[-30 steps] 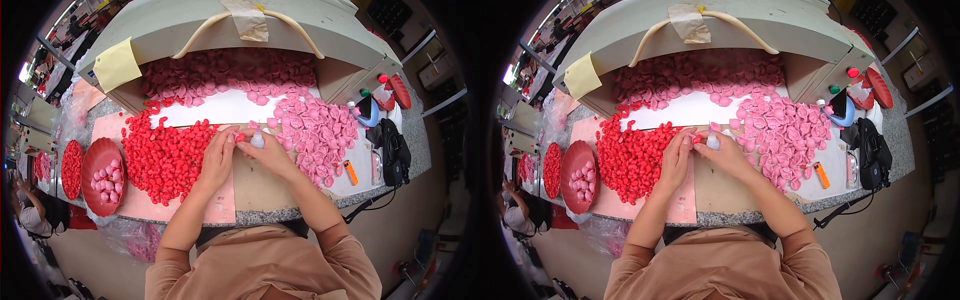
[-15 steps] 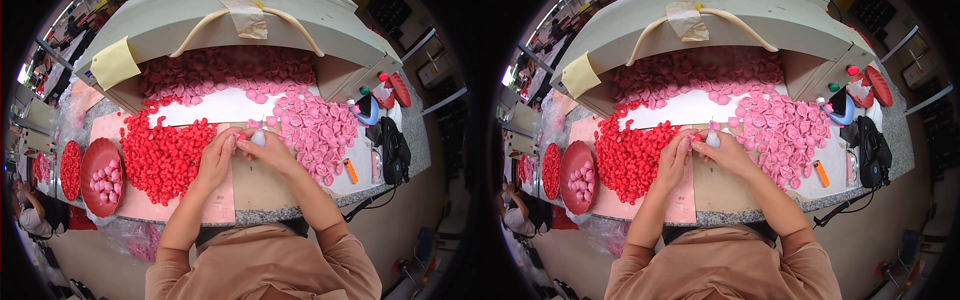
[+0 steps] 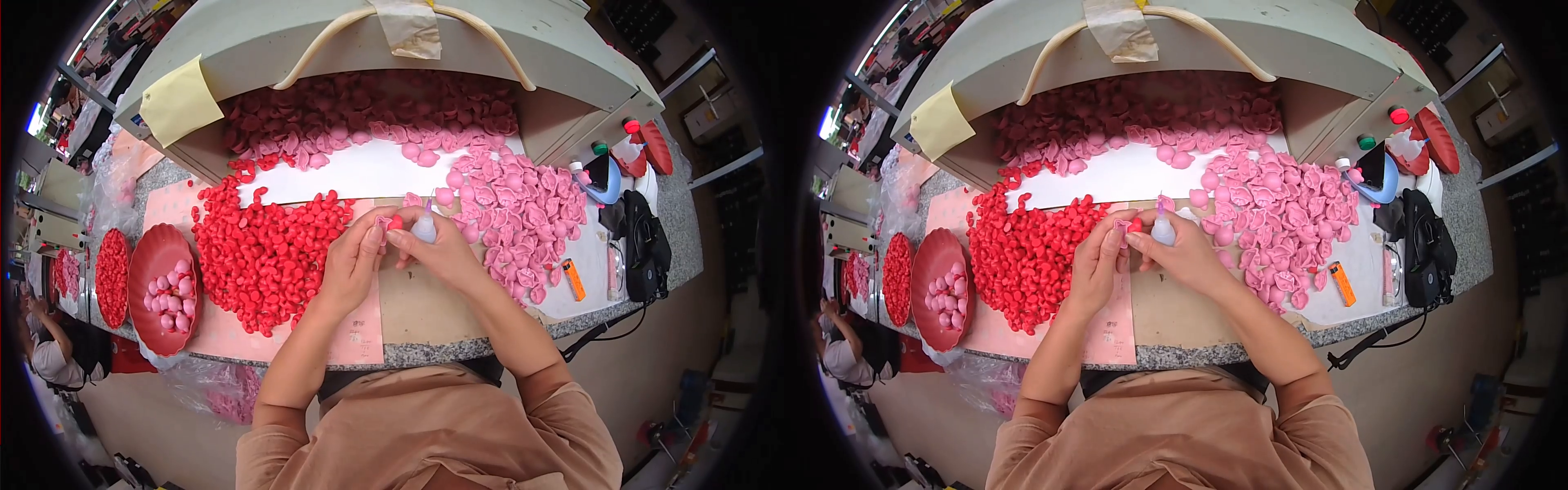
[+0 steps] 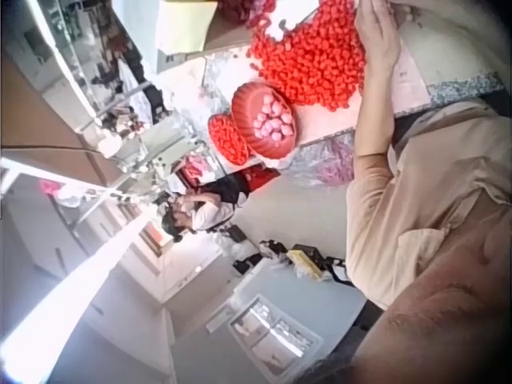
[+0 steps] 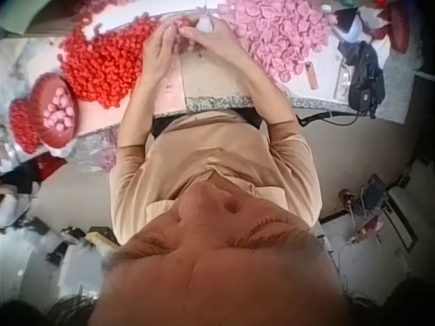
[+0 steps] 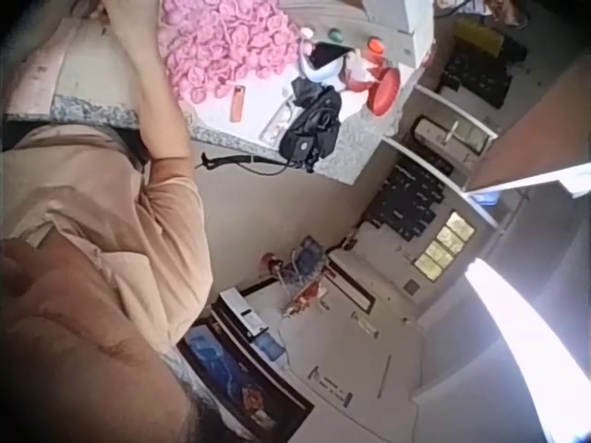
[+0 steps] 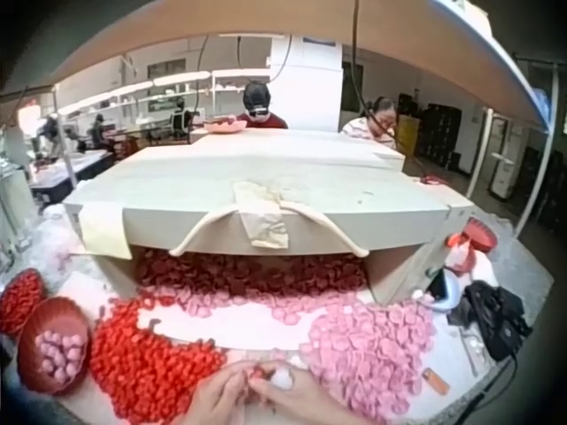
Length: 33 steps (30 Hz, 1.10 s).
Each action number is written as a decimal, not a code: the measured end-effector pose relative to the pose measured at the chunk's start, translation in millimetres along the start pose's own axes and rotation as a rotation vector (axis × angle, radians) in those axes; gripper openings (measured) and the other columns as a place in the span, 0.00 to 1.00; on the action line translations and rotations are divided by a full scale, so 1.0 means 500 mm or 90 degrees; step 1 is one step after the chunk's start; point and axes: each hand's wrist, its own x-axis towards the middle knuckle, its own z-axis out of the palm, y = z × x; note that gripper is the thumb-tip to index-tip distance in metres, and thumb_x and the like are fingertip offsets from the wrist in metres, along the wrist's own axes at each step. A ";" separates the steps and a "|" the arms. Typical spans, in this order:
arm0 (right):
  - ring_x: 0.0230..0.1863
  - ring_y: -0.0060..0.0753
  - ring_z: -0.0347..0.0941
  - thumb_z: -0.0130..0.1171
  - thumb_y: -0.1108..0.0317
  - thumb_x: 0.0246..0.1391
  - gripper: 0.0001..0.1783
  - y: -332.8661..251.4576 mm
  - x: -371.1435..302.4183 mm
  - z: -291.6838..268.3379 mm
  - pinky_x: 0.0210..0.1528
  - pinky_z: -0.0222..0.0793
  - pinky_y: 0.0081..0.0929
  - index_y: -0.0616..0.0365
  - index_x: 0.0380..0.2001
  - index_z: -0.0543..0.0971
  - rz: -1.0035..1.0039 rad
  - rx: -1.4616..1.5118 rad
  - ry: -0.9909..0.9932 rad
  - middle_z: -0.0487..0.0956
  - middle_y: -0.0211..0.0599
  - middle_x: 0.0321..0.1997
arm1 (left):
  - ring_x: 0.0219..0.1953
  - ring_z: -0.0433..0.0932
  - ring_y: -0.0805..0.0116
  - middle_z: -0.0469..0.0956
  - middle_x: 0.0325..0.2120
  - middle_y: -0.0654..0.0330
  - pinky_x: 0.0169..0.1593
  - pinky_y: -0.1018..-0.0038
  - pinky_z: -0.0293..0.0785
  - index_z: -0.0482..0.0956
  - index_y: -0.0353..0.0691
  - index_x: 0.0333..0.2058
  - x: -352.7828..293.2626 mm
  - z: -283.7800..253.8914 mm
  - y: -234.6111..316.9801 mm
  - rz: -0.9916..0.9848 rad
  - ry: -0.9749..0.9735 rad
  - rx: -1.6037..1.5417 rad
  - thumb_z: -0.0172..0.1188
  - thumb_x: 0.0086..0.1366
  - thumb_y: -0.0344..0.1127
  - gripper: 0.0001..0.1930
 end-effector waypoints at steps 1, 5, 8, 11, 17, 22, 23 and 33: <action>0.23 0.16 0.71 0.60 0.60 0.54 0.17 -0.002 -0.001 0.004 0.27 0.68 0.15 0.59 0.43 0.74 -0.036 -0.065 0.037 0.73 0.24 0.23 | 0.28 0.68 0.78 0.74 0.31 0.62 0.32 0.80 0.67 0.71 0.34 0.49 0.000 0.000 0.001 -0.001 0.002 0.001 0.42 0.70 0.36 0.15; 0.23 0.16 0.71 0.60 0.60 0.54 0.17 -0.025 -0.002 -0.010 0.27 0.69 0.15 0.58 0.43 0.74 0.083 0.004 -0.023 0.72 0.24 0.22 | 0.27 0.66 0.80 0.71 0.29 0.65 0.30 0.82 0.65 0.71 0.34 0.49 0.000 -0.002 0.013 -0.021 -0.009 0.010 0.42 0.71 0.37 0.16; 0.23 0.15 0.70 0.60 0.61 0.54 0.16 -0.032 -0.004 -0.005 0.27 0.68 0.16 0.58 0.43 0.74 0.113 0.130 -0.019 0.72 0.24 0.22 | 0.24 0.63 0.83 0.68 0.24 0.68 0.27 0.84 0.60 0.71 0.36 0.49 0.001 0.002 0.008 -0.066 -0.018 -0.071 0.41 0.71 0.38 0.16; 0.22 0.16 0.69 0.59 0.61 0.55 0.15 -0.031 -0.002 -0.005 0.27 0.67 0.15 0.57 0.41 0.74 0.143 0.123 -0.020 0.72 0.24 0.22 | 0.21 0.59 0.85 0.64 0.20 0.71 0.24 0.86 0.55 0.72 0.39 0.50 0.003 0.008 -0.002 -0.024 0.009 -0.029 0.41 0.71 0.38 0.16; 0.21 0.16 0.69 0.58 0.61 0.55 0.13 -0.021 0.001 -0.013 0.24 0.64 0.13 0.57 0.40 0.74 0.053 -0.043 -0.034 0.73 0.25 0.23 | 0.22 0.60 0.83 0.65 0.21 0.71 0.26 0.85 0.57 0.72 0.38 0.49 0.005 0.006 0.005 0.043 0.012 0.085 0.42 0.71 0.38 0.15; 0.20 0.15 0.68 0.59 0.60 0.54 0.14 -0.016 0.003 -0.013 0.22 0.62 0.12 0.58 0.39 0.74 0.068 -0.007 -0.052 0.72 0.25 0.22 | 0.22 0.61 0.83 0.66 0.20 0.71 0.26 0.84 0.58 0.72 0.38 0.49 0.001 0.002 0.009 0.031 0.010 0.071 0.43 0.70 0.38 0.15; 0.20 0.15 0.68 0.59 0.60 0.54 0.14 -0.014 0.004 -0.015 0.22 0.62 0.12 0.58 0.39 0.74 0.069 -0.008 -0.052 0.72 0.25 0.22 | 0.24 0.65 0.79 0.70 0.23 0.66 0.29 0.81 0.63 0.72 0.38 0.49 0.002 -0.002 0.013 0.007 -0.003 0.074 0.43 0.70 0.38 0.15; 0.18 0.16 0.69 0.61 0.61 0.53 0.17 -0.004 0.003 0.008 0.20 0.67 0.16 0.60 0.41 0.74 0.050 0.001 -0.004 0.72 0.27 0.21 | 0.21 0.67 0.79 0.70 0.19 0.64 0.26 0.81 0.65 0.74 0.38 0.48 -0.001 -0.011 0.007 0.014 -0.007 0.009 0.43 0.70 0.37 0.15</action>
